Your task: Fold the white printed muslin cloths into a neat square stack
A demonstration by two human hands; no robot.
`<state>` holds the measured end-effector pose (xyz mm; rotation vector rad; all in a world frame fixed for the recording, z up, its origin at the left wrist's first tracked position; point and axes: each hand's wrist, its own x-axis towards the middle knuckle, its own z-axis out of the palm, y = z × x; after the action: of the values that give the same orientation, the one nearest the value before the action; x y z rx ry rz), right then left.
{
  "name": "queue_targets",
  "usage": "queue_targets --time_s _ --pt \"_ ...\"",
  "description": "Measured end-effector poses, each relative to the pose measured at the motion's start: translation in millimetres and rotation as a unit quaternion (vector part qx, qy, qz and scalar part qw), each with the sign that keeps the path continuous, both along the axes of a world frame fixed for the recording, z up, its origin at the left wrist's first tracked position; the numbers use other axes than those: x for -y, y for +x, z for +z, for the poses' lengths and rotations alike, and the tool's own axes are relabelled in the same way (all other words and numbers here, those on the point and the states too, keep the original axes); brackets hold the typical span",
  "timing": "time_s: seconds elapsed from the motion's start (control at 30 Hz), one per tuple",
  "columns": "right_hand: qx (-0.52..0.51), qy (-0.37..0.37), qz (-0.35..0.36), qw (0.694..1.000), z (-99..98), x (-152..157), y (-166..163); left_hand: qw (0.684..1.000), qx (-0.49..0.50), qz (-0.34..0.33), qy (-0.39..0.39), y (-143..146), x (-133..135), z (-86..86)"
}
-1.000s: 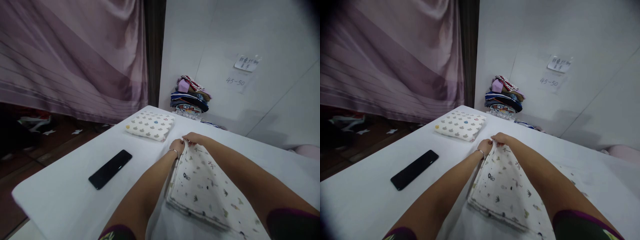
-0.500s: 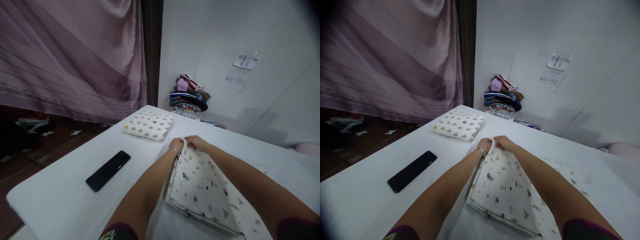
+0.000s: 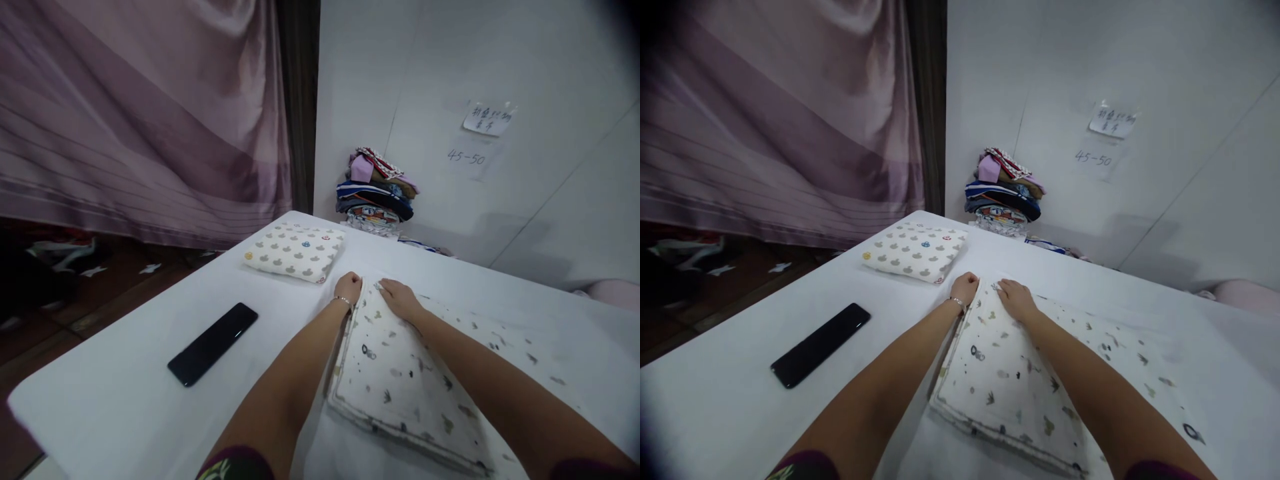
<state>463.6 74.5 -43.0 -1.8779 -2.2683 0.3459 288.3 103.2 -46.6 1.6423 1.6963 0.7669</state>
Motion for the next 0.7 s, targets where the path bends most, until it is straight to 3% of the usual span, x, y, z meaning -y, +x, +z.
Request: queue_targets --time_s 0.43,0.53,0.7 --pt "0.05 0.023 0.023 0.998 -0.2 5 -14 0.998 0.012 0.003 -0.062 -1 -9 5.2" --pt "0.046 -0.005 0.058 0.997 -2.6 8 -23 0.996 0.017 -0.018 -0.086 0 -14 3.7" --pt "0.051 -0.031 0.047 0.997 2.9 10 -26 0.991 0.022 -0.043 -0.129 -3 -13 8.5"
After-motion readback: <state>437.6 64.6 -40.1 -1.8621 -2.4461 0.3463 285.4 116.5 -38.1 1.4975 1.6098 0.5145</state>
